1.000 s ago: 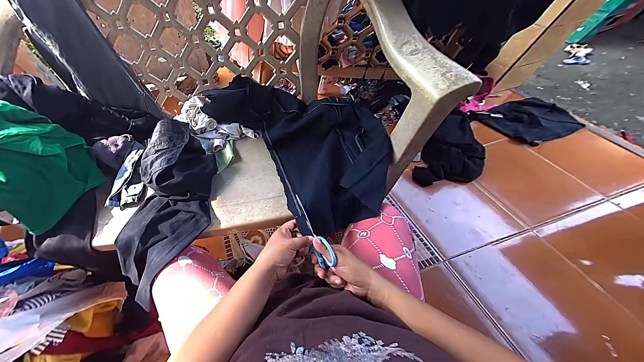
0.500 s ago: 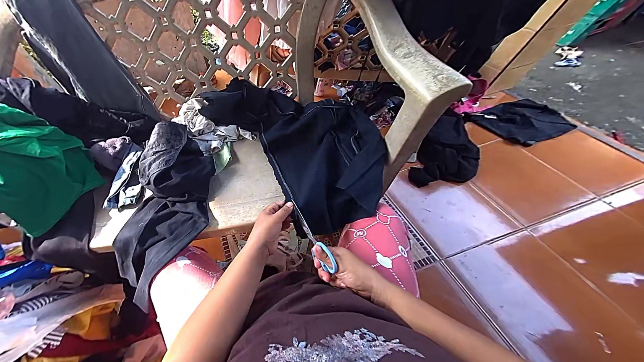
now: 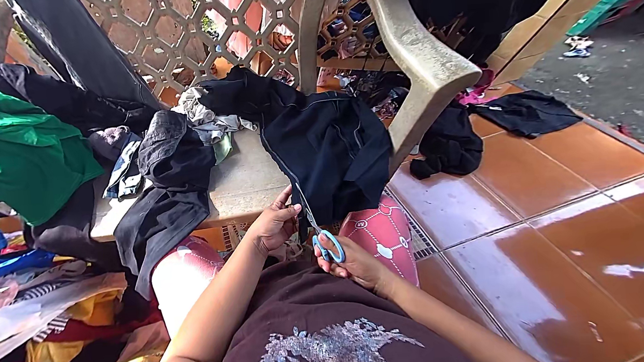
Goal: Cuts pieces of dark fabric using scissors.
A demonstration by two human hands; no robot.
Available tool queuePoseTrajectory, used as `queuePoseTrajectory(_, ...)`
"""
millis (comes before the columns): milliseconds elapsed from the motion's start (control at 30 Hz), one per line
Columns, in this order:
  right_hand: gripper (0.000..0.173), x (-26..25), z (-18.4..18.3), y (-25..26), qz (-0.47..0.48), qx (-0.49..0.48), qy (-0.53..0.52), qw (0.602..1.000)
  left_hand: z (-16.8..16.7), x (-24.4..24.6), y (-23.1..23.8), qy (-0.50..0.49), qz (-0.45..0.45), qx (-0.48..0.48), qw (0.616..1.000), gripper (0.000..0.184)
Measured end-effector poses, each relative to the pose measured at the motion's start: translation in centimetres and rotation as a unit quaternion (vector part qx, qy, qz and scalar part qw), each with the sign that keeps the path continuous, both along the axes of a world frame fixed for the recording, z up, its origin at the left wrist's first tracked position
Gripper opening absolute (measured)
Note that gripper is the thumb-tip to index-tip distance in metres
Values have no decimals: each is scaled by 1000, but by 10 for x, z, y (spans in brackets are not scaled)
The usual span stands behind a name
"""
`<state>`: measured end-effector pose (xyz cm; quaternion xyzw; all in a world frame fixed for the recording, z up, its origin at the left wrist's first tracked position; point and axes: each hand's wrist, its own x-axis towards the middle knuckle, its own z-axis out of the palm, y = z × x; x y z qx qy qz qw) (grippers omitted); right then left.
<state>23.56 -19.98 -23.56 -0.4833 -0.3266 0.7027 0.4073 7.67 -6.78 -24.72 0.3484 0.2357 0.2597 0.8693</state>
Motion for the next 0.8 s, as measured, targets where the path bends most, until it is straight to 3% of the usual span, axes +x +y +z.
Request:
queuePoseTrajectory(167,34,3,5,-7,17,16,-6,1000,-12,-4,3,-92,-55,4,994,58)
queuePoseTrajectory(267,35,5,8,-11,23,13,-2,1000,-16,-3,2,-120,-41,8,992,69)
queuePoseTrajectory(433,36,4,10,-13,11,16,19,1000,-13,1,0,-114,-14,30,993,82)
queuePoseTrajectory(800,32,-8,11,-10,-20,37,2,999,-5,2,-5,-96,-4,46,994,91)
